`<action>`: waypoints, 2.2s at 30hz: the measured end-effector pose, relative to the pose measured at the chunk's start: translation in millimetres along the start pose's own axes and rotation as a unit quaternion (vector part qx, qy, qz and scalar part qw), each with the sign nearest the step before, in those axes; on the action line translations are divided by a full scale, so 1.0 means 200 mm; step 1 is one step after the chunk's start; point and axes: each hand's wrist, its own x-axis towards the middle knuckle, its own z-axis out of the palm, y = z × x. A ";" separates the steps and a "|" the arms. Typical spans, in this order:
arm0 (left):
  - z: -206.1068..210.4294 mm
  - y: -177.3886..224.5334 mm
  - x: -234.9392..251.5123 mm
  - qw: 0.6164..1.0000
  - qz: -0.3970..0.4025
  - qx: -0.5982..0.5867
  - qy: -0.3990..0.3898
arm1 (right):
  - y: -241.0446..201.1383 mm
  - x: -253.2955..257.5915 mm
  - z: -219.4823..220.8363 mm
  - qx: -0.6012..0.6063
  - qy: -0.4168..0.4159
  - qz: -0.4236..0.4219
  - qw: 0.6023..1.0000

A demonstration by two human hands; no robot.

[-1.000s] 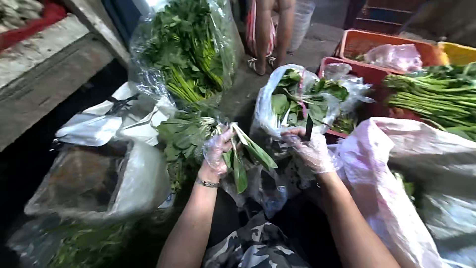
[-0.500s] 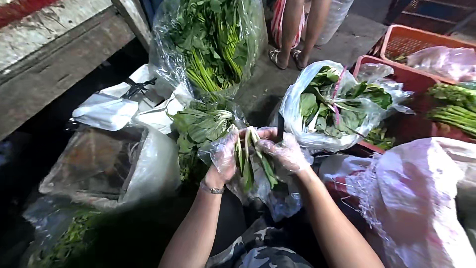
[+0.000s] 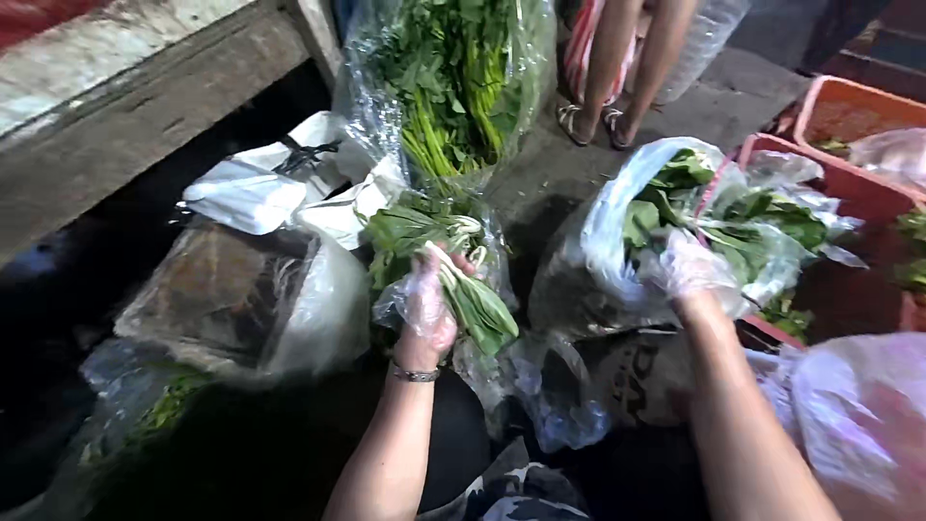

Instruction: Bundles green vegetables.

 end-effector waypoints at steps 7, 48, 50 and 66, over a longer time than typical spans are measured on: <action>-0.04 -0.01 0.02 0.990 0.027 0.015 -0.138 | -0.58 -0.31 0.15 0.285 -0.002 -0.281 0.916; -0.40 0.01 0.17 0.971 0.046 0.232 -0.047 | -0.73 -0.15 0.51 0.423 -0.171 -0.167 0.874; -0.38 0.00 0.16 0.967 0.046 0.246 -0.052 | -0.84 -0.25 0.48 0.398 -0.133 -0.216 0.881; -0.29 0.03 0.07 0.876 0.123 0.465 -0.034 | -1.10 -0.52 0.74 0.519 0.117 -0.221 0.818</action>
